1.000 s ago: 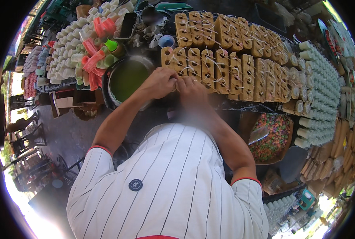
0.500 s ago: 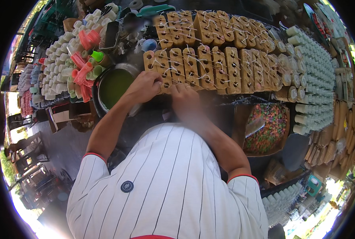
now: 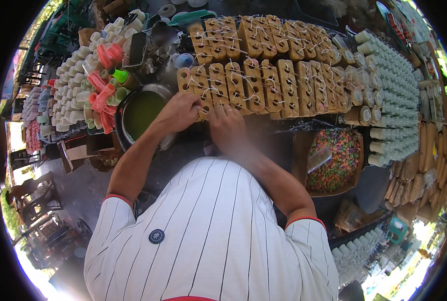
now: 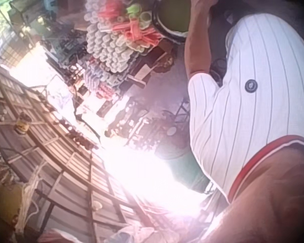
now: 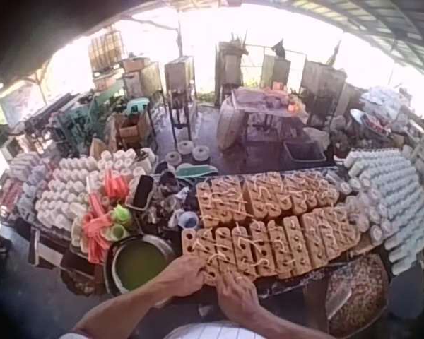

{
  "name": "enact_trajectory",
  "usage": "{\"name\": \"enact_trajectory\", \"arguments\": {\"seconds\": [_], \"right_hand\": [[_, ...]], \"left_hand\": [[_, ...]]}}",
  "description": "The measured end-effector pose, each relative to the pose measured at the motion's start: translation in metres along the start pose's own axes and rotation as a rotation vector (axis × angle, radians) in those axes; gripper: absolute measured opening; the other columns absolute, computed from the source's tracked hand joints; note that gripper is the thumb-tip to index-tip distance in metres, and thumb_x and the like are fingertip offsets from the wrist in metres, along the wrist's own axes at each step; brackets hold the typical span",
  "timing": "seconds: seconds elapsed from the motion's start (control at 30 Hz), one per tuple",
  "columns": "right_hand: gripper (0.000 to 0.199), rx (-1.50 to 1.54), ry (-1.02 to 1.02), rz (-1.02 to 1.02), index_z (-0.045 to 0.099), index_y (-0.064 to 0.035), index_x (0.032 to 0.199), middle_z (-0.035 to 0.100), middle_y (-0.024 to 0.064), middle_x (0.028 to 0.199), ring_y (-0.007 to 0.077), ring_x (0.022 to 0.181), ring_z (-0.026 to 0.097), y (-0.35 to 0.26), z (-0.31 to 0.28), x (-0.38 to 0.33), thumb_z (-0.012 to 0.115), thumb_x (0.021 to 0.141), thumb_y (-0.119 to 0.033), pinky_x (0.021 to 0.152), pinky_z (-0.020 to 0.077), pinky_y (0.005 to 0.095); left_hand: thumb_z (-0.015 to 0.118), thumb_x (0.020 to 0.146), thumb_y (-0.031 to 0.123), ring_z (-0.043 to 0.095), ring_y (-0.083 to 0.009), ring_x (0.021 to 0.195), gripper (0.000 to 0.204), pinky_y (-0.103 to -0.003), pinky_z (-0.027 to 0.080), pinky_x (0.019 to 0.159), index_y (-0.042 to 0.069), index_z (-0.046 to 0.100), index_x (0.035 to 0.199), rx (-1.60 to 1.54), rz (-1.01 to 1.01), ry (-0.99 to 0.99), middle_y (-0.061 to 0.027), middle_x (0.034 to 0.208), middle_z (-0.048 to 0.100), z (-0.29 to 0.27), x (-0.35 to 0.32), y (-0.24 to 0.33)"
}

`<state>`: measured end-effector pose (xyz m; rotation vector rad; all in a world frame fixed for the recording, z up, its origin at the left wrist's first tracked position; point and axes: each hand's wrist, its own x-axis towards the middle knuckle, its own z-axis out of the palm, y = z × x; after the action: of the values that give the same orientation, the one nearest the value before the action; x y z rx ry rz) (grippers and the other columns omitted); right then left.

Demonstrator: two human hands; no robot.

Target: The person inserts wicks into wooden candle molds and ties them in place with string. They handle multiple molds in sequence, securing each wick before moving to the next.

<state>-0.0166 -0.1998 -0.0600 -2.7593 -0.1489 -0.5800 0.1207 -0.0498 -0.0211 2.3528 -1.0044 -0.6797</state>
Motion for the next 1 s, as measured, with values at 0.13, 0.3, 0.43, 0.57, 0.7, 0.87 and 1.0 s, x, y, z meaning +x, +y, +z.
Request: {"name": "enact_trajectory", "arguments": {"seconds": [0.13,0.3,0.43,0.57,0.7,0.87,1.0], "right_hand": [[0.025,0.063,-0.120,0.061,0.069,0.0011,0.106,0.069,0.0168,0.099,0.0338,0.093,0.069,-0.003,-0.003,0.002,0.065,0.082,-0.001,0.084,0.0544,0.0454],[0.025,0.115,-0.066,0.061,0.070,0.0023,0.111,0.070,0.0165,0.099,0.0345,0.090,0.068,-0.001,0.007,-0.002,0.065,0.087,-0.001,0.084,0.0543,0.0454],[0.025,0.133,-0.091,0.024,0.072,0.0031,0.111,0.070,0.0151,0.100,0.0333,0.092,0.068,0.003,0.010,-0.007,0.066,0.088,-0.002,0.085,0.0543,0.0443],[0.028,0.107,-0.069,-0.017,0.073,0.0034,0.111,0.070,0.0141,0.100,0.0316,0.095,0.068,0.002,0.004,-0.006,0.068,0.083,-0.003,0.087,0.0544,0.0430],[0.032,0.053,-0.066,-0.070,0.073,0.0050,0.109,0.069,0.0148,0.099,0.0311,0.097,0.068,0.000,0.002,-0.002,0.068,0.080,-0.005,0.089,0.0545,0.0428],[0.029,-0.054,-0.121,-0.105,0.072,0.0068,0.105,0.068,0.0148,0.097,0.0303,0.097,0.068,-0.004,0.002,0.001,0.065,0.080,-0.007,0.088,0.0538,0.0421],[0.028,-0.077,-0.119,-0.117,0.072,0.0066,0.105,0.066,0.0136,0.094,0.0297,0.095,0.068,-0.004,0.000,0.002,0.065,0.081,-0.006,0.087,0.0533,0.0420]], "left_hand": [[0.058,0.094,0.019,0.063,-0.0406,0.115,0.027,-0.048,0.048,0.105,0.000,0.073,0.106,-0.002,0.006,0.003,-0.0219,0.111,0.072,0.003,0.001,-0.001],[0.058,0.093,0.018,0.063,-0.0413,0.116,0.028,-0.049,0.048,0.105,-0.001,0.073,0.107,-0.041,0.019,-0.084,-0.0235,0.111,0.072,0.005,0.007,0.004],[0.058,0.093,0.018,0.063,-0.0411,0.116,0.029,-0.049,0.049,0.104,-0.001,0.073,0.107,-0.041,0.009,-0.002,-0.0244,0.111,0.071,0.003,0.005,0.003],[0.057,0.093,0.019,0.064,-0.0412,0.115,0.028,-0.049,0.049,0.104,-0.001,0.072,0.107,-0.027,0.034,-0.011,-0.0239,0.111,0.071,0.003,0.006,-0.001],[0.057,0.094,0.019,0.064,-0.0413,0.114,0.028,-0.048,0.048,0.104,-0.001,0.072,0.107,-0.021,0.057,0.008,-0.0238,0.110,0.071,0.005,0.006,-0.003],[0.057,0.094,0.019,0.063,-0.0416,0.113,0.027,-0.049,0.048,0.104,-0.001,0.072,0.106,-0.043,0.074,0.031,-0.0239,0.109,0.071,0.011,0.007,-0.005],[0.058,0.094,0.020,0.064,-0.0398,0.110,0.027,-0.047,0.050,0.100,-0.001,0.072,0.105,-0.034,0.078,0.016,-0.0232,0.107,0.071,0.009,0.009,-0.006]]}}
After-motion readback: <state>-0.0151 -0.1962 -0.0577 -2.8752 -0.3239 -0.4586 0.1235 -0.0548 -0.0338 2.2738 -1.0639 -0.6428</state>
